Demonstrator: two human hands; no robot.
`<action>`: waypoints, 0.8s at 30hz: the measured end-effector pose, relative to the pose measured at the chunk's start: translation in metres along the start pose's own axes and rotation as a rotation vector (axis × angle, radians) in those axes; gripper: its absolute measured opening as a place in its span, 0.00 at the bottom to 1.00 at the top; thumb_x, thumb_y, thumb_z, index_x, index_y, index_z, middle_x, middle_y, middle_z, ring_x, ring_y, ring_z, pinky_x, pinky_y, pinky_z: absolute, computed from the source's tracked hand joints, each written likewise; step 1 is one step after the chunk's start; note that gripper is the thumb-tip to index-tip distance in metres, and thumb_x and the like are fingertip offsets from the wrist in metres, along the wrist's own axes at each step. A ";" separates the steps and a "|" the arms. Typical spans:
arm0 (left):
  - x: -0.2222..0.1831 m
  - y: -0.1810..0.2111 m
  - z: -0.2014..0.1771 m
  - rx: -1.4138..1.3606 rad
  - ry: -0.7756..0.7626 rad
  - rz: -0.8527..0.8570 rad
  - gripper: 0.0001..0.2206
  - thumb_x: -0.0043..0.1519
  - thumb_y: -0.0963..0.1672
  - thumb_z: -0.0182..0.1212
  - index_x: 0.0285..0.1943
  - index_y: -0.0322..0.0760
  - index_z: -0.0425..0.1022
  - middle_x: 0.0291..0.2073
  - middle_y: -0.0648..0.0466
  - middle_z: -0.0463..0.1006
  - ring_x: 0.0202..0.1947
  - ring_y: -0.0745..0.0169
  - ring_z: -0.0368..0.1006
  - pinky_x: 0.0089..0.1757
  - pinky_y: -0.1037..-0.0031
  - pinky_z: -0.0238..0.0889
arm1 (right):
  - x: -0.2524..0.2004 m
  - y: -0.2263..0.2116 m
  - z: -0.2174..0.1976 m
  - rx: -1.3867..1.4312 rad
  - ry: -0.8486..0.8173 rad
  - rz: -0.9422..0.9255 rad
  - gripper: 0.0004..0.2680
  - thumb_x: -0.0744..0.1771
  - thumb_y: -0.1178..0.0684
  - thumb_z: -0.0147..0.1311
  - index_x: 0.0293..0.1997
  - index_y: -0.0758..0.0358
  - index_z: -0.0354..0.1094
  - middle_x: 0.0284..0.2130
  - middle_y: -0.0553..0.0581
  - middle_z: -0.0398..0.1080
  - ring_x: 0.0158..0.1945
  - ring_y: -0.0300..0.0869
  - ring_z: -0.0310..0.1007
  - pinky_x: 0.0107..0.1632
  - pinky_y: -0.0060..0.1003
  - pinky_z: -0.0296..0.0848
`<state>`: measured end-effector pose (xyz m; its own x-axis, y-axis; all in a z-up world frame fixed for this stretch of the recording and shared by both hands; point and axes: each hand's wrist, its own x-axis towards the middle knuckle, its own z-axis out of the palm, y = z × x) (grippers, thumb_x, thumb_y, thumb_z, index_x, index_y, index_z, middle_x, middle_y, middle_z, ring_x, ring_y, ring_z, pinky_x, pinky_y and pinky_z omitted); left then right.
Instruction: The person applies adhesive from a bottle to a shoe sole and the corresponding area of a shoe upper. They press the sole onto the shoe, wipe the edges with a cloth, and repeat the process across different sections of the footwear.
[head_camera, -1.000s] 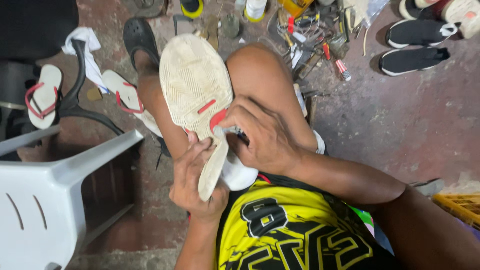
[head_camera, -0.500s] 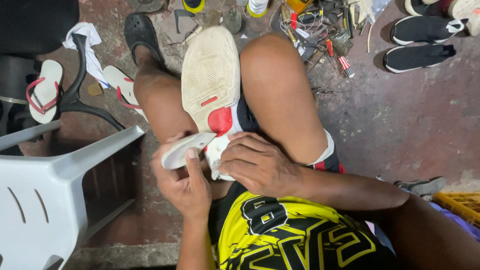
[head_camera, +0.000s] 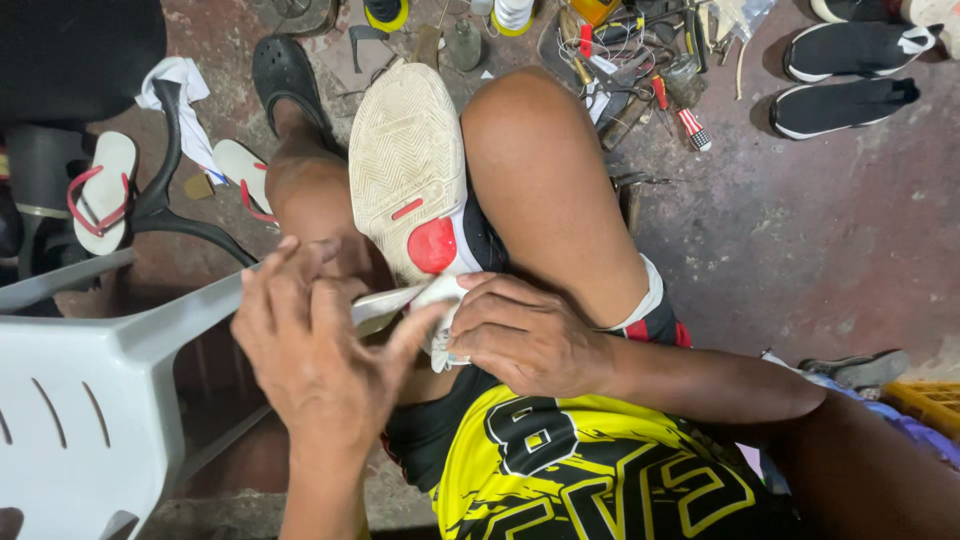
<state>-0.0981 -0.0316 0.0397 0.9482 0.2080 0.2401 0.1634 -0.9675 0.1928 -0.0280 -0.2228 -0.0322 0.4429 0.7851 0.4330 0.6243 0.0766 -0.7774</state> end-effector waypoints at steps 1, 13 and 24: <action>-0.003 -0.002 0.001 0.017 0.018 -0.026 0.23 0.50 0.53 0.78 0.34 0.31 0.75 0.47 0.45 0.75 0.57 0.41 0.69 0.58 0.49 0.58 | -0.001 -0.001 -0.003 -0.022 -0.015 -0.006 0.08 0.63 0.62 0.64 0.43 0.64 0.72 0.43 0.54 0.70 0.51 0.48 0.72 0.67 0.48 0.72; -0.051 -0.020 0.039 -1.045 -0.064 -0.685 0.09 0.67 0.42 0.62 0.35 0.31 0.73 0.41 0.56 0.84 0.38 0.79 0.70 0.41 0.81 0.67 | 0.030 -0.017 -0.017 -0.214 -0.057 0.204 0.09 0.64 0.56 0.65 0.44 0.65 0.71 0.43 0.59 0.68 0.47 0.53 0.69 0.49 0.45 0.71; -0.086 -0.010 0.085 -1.528 0.246 -0.982 0.10 0.68 0.43 0.62 0.36 0.34 0.70 0.33 0.58 0.75 0.34 0.77 0.67 0.38 0.80 0.64 | 0.066 -0.001 -0.003 -0.347 -0.166 0.316 0.06 0.65 0.58 0.62 0.40 0.67 0.67 0.37 0.61 0.64 0.41 0.54 0.68 0.43 0.47 0.68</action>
<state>-0.1577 -0.0519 -0.0635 0.5941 0.7031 -0.3908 0.0742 0.4359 0.8969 0.0026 -0.1731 -0.0010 0.5546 0.8261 0.1002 0.6658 -0.3683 -0.6488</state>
